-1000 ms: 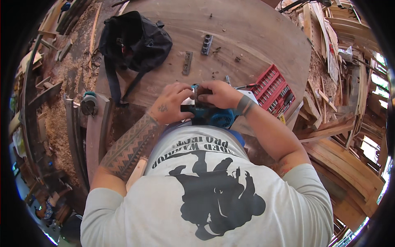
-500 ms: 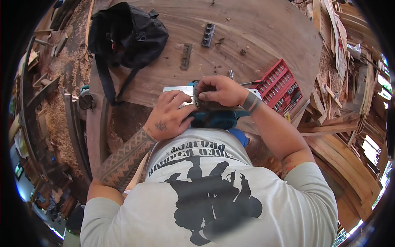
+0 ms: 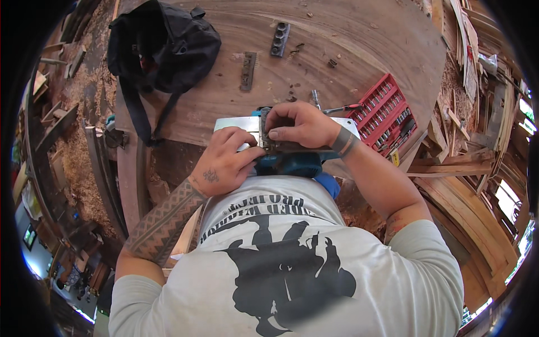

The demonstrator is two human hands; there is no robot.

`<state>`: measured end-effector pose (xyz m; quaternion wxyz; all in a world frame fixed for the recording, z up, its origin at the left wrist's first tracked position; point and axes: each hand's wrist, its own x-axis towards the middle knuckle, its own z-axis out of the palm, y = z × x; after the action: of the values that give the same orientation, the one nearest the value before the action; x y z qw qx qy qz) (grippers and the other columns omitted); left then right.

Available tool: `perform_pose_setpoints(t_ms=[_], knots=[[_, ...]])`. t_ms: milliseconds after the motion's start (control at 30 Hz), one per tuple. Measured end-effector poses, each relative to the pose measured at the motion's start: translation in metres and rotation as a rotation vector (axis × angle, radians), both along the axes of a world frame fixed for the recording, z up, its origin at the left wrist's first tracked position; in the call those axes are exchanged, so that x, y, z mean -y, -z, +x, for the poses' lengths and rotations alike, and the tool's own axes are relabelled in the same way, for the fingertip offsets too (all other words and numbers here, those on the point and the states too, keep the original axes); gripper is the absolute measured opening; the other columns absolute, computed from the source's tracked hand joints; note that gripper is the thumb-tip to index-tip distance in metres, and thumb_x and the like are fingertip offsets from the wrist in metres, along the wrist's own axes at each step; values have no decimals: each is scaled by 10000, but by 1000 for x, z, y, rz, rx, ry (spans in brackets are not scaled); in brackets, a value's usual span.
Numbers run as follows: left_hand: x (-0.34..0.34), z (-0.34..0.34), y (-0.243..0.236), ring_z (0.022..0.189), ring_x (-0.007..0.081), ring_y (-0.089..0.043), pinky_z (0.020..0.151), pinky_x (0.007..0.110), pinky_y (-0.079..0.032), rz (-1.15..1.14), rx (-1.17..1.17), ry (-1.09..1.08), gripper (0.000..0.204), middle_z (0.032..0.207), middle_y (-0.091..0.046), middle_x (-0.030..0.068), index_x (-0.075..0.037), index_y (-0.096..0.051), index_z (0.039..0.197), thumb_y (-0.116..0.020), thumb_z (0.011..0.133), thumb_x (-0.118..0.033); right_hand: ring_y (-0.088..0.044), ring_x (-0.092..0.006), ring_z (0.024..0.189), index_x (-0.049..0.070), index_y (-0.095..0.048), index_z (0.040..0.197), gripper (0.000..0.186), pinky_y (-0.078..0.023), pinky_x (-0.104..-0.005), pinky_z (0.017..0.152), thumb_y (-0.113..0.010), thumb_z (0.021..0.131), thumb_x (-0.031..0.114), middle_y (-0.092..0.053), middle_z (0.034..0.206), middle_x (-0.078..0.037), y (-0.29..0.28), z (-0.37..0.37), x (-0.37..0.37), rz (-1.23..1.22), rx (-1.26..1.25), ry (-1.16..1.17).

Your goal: The person disassembles the blade assembly of a power planer by loosening several bolts with a socket wrench and removing the metal components.

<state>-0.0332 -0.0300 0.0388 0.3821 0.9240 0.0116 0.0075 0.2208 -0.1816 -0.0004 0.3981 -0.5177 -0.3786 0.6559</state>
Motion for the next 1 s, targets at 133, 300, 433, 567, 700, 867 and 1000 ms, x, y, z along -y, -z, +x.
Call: perform_pose_setpoints(t_ms=[133, 300, 433, 567, 700, 867, 1000], knots=[[-3, -2, -1, 1247, 342, -613, 1078, 506, -492, 9, 23, -1, 420, 1241, -683, 60, -153, -784, 1205, -877, 798, -101, -687, -99, 1006, -1, -746, 1185, 179, -570, -308, 924, -800, 1056, 112, -787, 1073, -28, 1, 0, 1, 5, 8, -1], [-20, 4, -5, 1178, 361, -662, 1075, 502, -496, -72, 45, -140, 406, 1168, -706, 92, -101, -788, 1149, -930, 770, -136, -685, -94, 1010, -8, -743, 1198, 193, -571, -310, 926, -802, 1054, 106, -791, 1077, -32, -2, 0, 0, -8, 7, -7], [-32, 8, 2, 1247, 317, -657, 1085, 495, -475, -44, 28, -137, 442, 1210, -717, 65, -109, -774, 1156, -950, 775, -248, -708, -129, 1005, -9, -752, 1181, 198, -577, -331, 926, -819, 1030, 101, -801, 1070, -63, -11, 2, -6, -10, 54, -35], [-24, 11, 11, 1277, 316, -661, 1110, 493, -458, -112, 50, -71, 467, 1229, -734, 56, -121, -788, 1162, -967, 770, -299, -749, -285, 1003, 5, -774, 1145, 215, -584, -407, 920, -834, 951, 75, -785, 1066, -143, -17, 3, -14, 209, 273, -155], [-22, 8, 16, 1284, 298, -661, 1128, 483, -447, -106, 56, -32, 458, 1225, -742, 29, -159, -808, 1186, -962, 781, -305, -737, -404, 1009, 18, -782, 1146, 237, -582, -473, 903, -802, 912, 48, -750, 1077, -182, -18, -1, -16, 287, 411, -264], [-21, 9, 14, 1280, 281, -662, 1132, 476, -448, -73, 63, -26, 417, 1225, -744, 8, -193, -821, 1181, -951, 798, -296, -729, -407, 1043, 34, -799, 1145, 223, -576, -494, 932, -781, 927, 80, -753, 1090, -177, -16, 2, -15, 320, 394, -259], [-21, 9, 14, 1280, 278, -663, 1132, 474, -454, -64, 69, -9, 377, 1227, -747, -2, -204, -828, 1155, -945, 809, -299, -730, -400, 1072, 44, -814, 1155, 237, -578, -495, 970, -778, 929, 103, -764, 1095, -174, -20, 0, -16, 297, 401, -266]])
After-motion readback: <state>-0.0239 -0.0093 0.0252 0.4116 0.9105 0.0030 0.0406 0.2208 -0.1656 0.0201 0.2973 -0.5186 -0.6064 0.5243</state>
